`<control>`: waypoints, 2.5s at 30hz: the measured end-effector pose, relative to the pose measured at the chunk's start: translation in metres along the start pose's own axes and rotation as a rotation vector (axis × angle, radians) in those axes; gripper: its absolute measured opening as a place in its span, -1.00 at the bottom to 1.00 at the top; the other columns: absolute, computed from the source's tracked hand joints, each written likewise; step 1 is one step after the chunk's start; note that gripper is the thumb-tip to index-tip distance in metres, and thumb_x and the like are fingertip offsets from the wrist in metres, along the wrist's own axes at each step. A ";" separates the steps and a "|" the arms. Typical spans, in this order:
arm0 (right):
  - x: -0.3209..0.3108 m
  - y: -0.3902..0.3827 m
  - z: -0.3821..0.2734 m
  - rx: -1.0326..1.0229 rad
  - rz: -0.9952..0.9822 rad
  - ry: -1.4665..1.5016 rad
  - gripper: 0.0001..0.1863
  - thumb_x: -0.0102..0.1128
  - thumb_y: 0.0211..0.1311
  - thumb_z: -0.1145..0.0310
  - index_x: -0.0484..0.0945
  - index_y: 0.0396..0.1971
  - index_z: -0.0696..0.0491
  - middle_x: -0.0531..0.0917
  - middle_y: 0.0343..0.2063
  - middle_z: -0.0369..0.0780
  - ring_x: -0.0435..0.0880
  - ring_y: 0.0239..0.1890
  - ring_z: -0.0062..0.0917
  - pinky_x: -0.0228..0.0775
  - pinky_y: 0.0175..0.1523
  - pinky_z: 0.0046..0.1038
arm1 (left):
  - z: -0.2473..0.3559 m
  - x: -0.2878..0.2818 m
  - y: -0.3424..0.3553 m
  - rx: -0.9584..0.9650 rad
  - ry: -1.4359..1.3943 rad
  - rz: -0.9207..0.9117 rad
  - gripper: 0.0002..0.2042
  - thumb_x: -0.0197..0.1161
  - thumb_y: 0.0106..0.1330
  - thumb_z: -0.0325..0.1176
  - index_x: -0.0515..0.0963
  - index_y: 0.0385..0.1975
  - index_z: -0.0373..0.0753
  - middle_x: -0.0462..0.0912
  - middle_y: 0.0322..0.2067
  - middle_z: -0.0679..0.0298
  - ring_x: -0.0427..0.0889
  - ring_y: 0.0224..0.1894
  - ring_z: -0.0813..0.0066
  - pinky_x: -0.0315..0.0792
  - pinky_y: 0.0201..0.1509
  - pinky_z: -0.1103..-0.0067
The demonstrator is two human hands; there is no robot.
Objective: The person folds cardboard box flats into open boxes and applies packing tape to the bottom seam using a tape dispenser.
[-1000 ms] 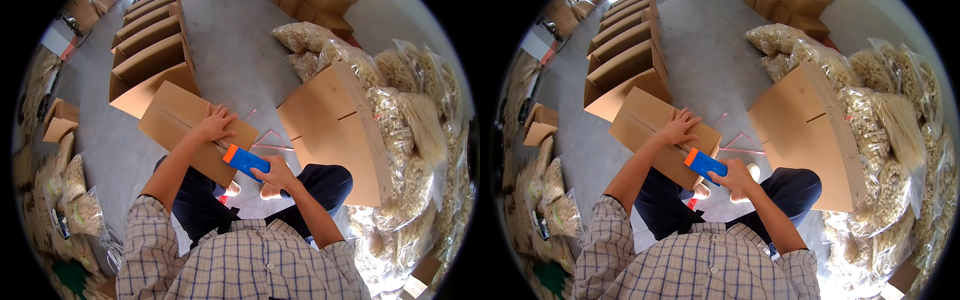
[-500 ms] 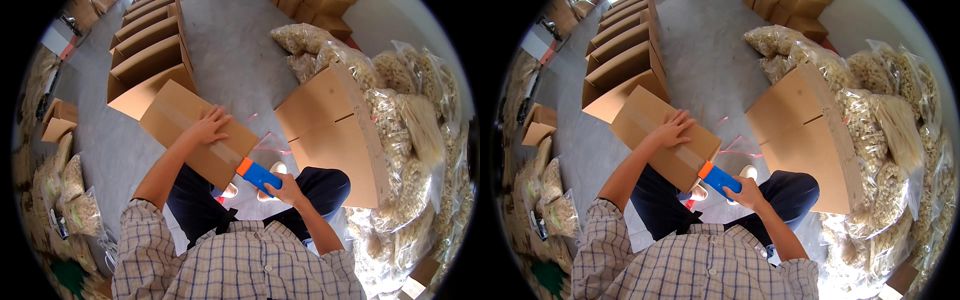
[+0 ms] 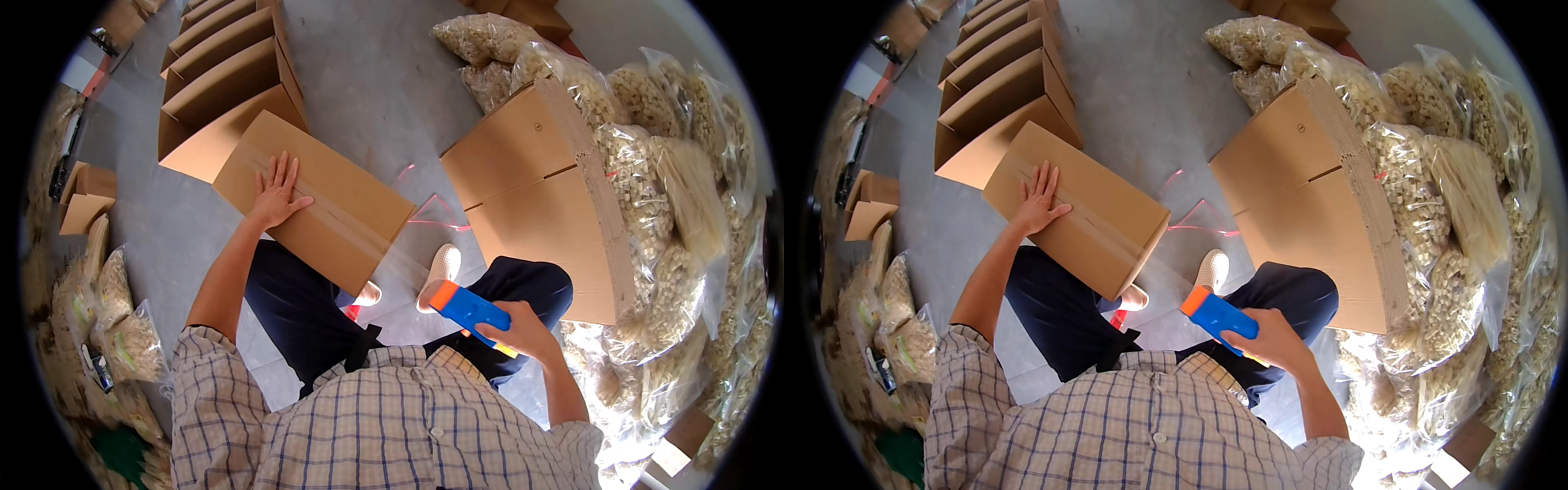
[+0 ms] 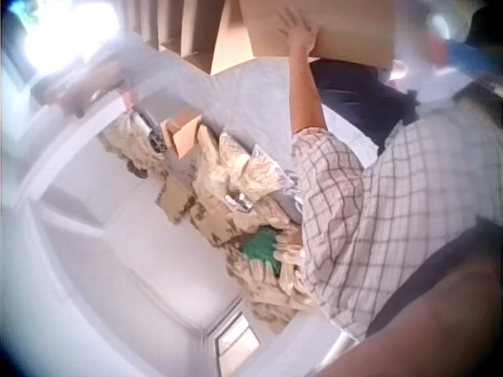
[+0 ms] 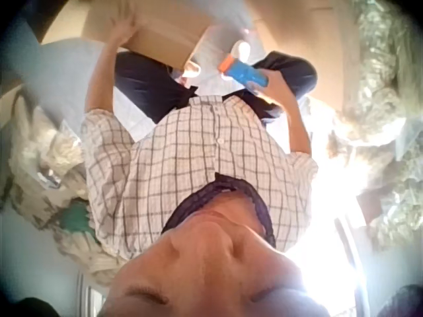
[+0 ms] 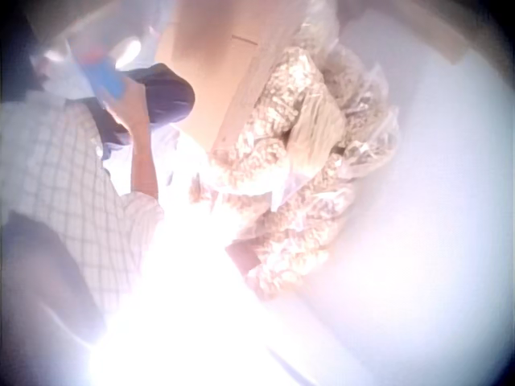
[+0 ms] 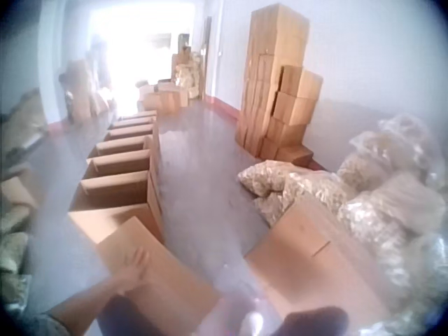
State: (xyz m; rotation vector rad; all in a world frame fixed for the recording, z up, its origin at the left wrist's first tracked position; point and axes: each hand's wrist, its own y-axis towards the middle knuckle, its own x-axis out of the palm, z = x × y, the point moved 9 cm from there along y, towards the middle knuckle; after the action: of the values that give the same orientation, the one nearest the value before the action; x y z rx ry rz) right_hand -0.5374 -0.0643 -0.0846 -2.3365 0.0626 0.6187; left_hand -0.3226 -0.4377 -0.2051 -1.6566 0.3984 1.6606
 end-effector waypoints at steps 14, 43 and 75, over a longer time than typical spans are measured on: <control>0.143 0.207 0.004 -0.033 0.094 -0.443 -0.34 0.07 -0.18 -0.24 0.57 -0.62 0.21 0.57 -0.57 0.03 0.58 -0.46 -0.15 0.40 -0.35 -0.26 | -0.007 0.003 0.003 -0.030 -0.040 -0.024 -0.14 -0.02 0.07 0.25 -0.25 0.28 0.01 -0.44 0.30 0.31 -0.49 0.33 0.27 -0.43 0.27 0.10; -0.036 0.110 -0.157 -0.527 0.433 1.003 -0.54 0.06 0.12 0.18 0.33 -0.07 0.18 0.50 -0.18 -0.20 0.48 -0.13 -0.53 0.30 -0.02 -0.49 | -0.117 -0.255 -0.309 -0.440 -0.638 1.508 -0.74 0.00 0.25 -0.29 0.47 -0.26 -0.38 0.52 -0.40 0.23 0.42 -0.34 0.56 0.31 -0.21 0.63; -0.194 -0.070 0.118 0.399 1.278 -0.505 -0.38 0.29 -0.18 0.17 0.18 -0.23 0.23 0.51 -0.61 0.01 0.55 -0.52 -0.10 0.38 -0.40 -0.21 | -0.176 0.096 0.037 -0.928 -2.150 0.316 -0.74 -0.18 0.08 -0.51 0.23 -0.53 -0.73 0.42 -0.42 -0.30 0.44 -0.26 -0.26 0.58 -0.34 0.25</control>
State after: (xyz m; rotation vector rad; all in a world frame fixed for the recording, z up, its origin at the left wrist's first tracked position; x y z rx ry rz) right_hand -0.7427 0.0406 -0.0279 -1.4560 1.3536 1.5754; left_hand -0.2102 -0.5554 -0.3279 0.5952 -1.3233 2.8834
